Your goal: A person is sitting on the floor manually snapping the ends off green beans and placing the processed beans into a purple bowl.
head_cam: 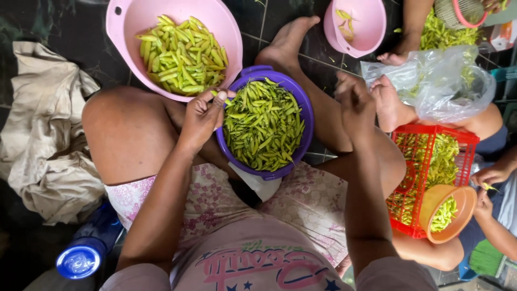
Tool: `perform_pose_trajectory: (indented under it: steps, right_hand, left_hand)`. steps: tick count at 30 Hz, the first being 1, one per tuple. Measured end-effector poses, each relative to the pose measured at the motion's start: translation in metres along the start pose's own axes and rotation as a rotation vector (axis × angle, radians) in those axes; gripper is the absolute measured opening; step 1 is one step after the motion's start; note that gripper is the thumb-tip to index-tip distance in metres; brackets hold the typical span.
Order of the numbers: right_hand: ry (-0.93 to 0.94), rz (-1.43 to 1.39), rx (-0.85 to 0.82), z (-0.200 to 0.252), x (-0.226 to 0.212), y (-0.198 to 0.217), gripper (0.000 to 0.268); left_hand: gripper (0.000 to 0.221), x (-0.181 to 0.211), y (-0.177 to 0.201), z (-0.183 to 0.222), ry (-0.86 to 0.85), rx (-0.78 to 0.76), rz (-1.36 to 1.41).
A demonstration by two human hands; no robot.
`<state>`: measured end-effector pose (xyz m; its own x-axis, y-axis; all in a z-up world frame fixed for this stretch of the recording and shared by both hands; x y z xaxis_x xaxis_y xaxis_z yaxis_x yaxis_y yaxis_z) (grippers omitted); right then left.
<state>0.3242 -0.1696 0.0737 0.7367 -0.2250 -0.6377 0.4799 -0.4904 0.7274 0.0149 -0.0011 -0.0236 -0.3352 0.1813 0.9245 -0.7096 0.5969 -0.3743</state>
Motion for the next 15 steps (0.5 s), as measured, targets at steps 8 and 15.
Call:
perform_pose_trajectory:
  steps: [8, 15]
  right_hand:
    - [-0.419, -0.781, -0.185, 0.072, -0.077, -0.026, 0.04]
    - [-0.369, -0.774, -0.219, 0.079, -0.106, -0.012, 0.02]
  left_hand:
    - [0.025, -0.017, -0.001, 0.0, -0.008, -0.023, 0.006]
    - [0.026, -0.022, 0.0, 0.002, -0.044, -0.043, -0.005]
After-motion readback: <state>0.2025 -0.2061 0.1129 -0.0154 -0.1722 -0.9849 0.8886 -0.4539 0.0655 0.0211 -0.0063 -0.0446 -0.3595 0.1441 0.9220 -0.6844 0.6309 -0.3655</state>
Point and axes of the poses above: each hand's wrist, its own z-axis away from the middle knuckle, its own y-axis out of the back of the hand, x = y × z, the point moved 1 cm from there along -z, towards the middle knuckle, and after that the axes turned 7 degrees about -y, right-handed, at the moved point
